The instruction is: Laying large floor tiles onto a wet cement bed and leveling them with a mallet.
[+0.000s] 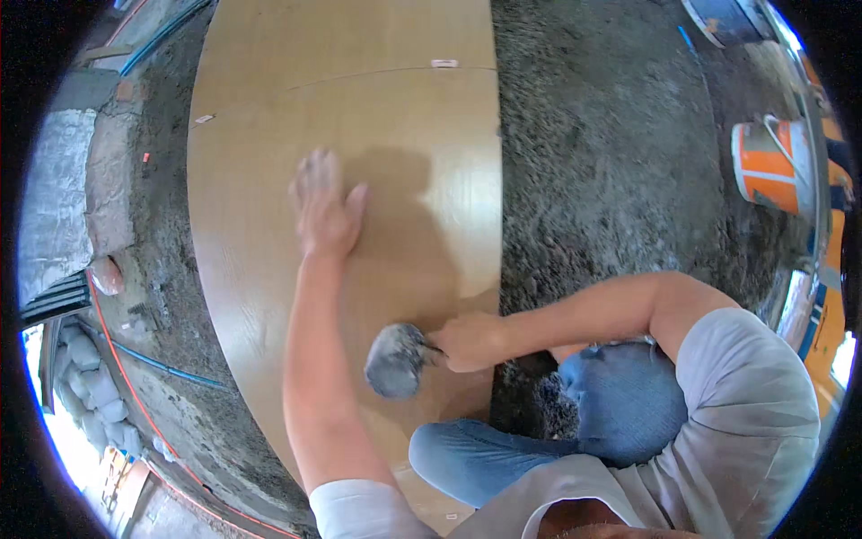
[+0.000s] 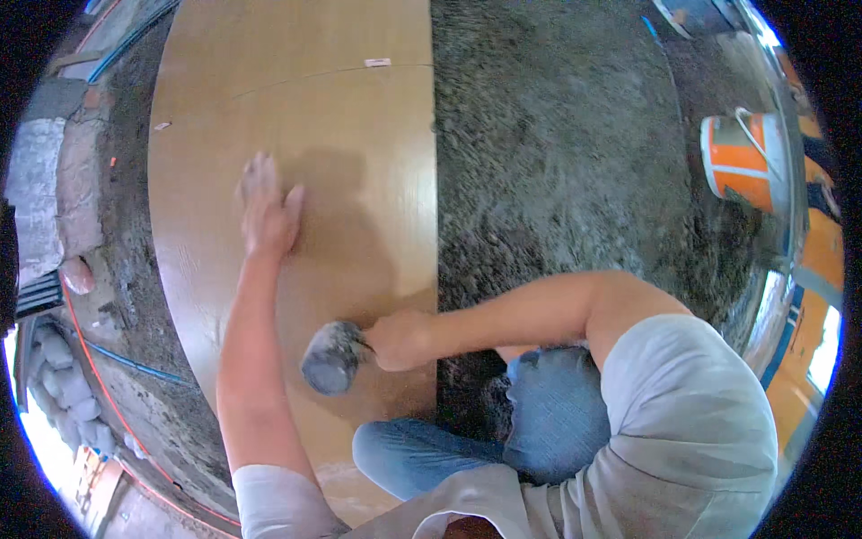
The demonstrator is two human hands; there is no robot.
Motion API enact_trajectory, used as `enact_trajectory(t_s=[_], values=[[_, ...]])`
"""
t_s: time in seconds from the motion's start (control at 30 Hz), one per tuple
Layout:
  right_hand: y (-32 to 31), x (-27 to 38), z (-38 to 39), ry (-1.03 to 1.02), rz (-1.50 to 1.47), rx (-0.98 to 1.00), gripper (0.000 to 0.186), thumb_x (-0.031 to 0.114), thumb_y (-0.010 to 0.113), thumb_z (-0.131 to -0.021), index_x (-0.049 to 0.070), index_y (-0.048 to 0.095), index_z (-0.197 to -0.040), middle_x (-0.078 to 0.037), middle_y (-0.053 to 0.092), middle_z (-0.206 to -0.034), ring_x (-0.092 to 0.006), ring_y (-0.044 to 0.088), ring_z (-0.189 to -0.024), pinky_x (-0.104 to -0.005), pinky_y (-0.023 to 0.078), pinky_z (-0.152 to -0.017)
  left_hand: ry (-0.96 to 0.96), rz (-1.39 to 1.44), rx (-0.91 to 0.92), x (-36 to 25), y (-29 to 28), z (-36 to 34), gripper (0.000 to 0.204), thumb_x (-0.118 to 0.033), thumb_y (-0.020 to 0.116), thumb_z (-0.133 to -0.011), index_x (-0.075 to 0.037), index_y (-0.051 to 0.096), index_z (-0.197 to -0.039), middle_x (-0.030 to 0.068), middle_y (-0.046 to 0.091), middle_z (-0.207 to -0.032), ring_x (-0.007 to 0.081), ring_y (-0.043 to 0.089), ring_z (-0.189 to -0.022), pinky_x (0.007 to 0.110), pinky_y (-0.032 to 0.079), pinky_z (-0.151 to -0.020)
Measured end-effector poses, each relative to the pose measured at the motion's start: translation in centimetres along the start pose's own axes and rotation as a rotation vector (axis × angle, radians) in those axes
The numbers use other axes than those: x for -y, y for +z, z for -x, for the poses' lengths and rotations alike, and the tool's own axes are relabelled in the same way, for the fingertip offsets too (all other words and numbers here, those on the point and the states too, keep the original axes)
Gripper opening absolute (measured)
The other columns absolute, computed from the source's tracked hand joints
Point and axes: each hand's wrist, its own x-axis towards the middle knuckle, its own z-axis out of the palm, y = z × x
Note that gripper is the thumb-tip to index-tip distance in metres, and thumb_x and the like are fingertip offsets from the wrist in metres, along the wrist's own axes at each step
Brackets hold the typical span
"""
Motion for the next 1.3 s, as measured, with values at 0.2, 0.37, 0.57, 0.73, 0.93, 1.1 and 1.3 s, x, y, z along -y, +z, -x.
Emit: enact_trajectory(t_s=[0.2, 0.37, 0.57, 0.73, 0.93, 1.1, 1.3], values=[[-2.8, -0.7, -1.2, -0.163, -0.165, 0.089, 0.039, 0.037, 0.043, -0.092, 0.003, 0.060, -0.100, -0.027, 0.063, -0.089, -0.0443, 0.061, -0.085, -0.0534, 0.047, -0.078, 0.154, 0.066, -0.217, -1.6, 0.1, -12.9, 0.068, -0.048, 0.042, -0.093, -0.004, 0.029, -0.142, 0.0147, 0.024, -0.150, 0.0312, 0.020, -0.139, 0.046, 0.013, -0.114], [-7.2, 1.2, -1.6, -0.128, -0.070, 0.180, 0.034, 0.031, 0.046, -0.090, 0.003, 0.061, -0.102, -0.027, 0.064, -0.085, -0.0445, 0.061, -0.082, -0.0538, 0.047, -0.074, 0.104, 0.036, -0.177, 0.2, 1.1, -14.3, 0.071, -0.053, 0.037, -0.092, -0.004, 0.027, -0.144, 0.0148, 0.022, -0.151, 0.0315, 0.019, -0.140, 0.046, 0.013, -0.114], [-8.7, 1.0, -2.7, -0.048, -0.124, -0.034, 0.038, 0.037, 0.043, -0.092, 0.005, 0.057, -0.107, -0.027, 0.063, -0.083, -0.0452, 0.061, -0.080, -0.0552, 0.047, -0.074, -0.229, -0.083, -0.136, 13.2, 1.0, -12.2, 0.078, -0.057, 0.035, -0.091, -0.002, 0.024, -0.144, 0.0172, 0.020, -0.151, 0.0324, 0.017, -0.140, 0.046, 0.014, -0.114], [-9.9, 2.7, -3.7, -0.021, -0.105, 0.118, 0.034, 0.031, 0.047, -0.089, 0.002, 0.057, -0.104, -0.027, 0.063, -0.083, -0.0447, 0.062, -0.079, -0.0549, 0.048, -0.073, -0.561, -0.084, -0.270, 21.0, 0.7, -13.3, 0.086, -0.064, 0.034, -0.089, 0.002, 0.024, -0.143, 0.0185, 0.022, -0.150, 0.0321, 0.019, -0.140, 0.048, 0.014, -0.113], [-10.8, 6.1, -4.7, -0.266, -0.057, 0.126, 0.029, 0.023, 0.051, -0.083, -0.002, 0.058, -0.097, -0.027, 0.063, -0.082, -0.0427, 0.063, -0.079, -0.0524, 0.050, -0.072, -0.396, -0.084, -0.287, 24.4, 0.3, -15.5, 0.088, -0.067, 0.035, -0.087, 0.000, 0.025, -0.143, 0.0171, 0.023, -0.150, 0.0314, 0.019, -0.140, 0.051, 0.016, -0.112], [-9.8, 5.5, -7.5, -0.128, -0.040, 0.160, 0.028, 0.022, 0.052, -0.083, -0.002, 0.059, -0.095, -0.026, 0.064, -0.083, -0.0414, 0.064, -0.079, -0.0515, 0.050, -0.073, -0.342, -0.094, -0.277, 25.6, 0.5, -15.4, 0.087, -0.067, 0.035, -0.086, -0.002, 0.027, -0.143, 0.0156, 0.024, -0.150, 0.0314, 0.020, -0.140, 0.054, 0.017, -0.111], [-10.9, 6.4, -7.1, -0.119, -0.127, 0.115, 0.027, 0.022, 0.050, -0.085, -0.001, 0.059, -0.095, -0.025, 0.064, -0.081, -0.0423, 0.063, -0.078, -0.0520, 0.050, -0.072, -0.298, -0.029, -0.273, 24.9, -0.6, -15.7, 0.067, -0.061, 0.040, -0.088, -0.013, 0.041, -0.134, 0.0127, 0.033, -0.145, 0.0321, 0.026, -0.137, 0.057, 0.020, -0.108]])
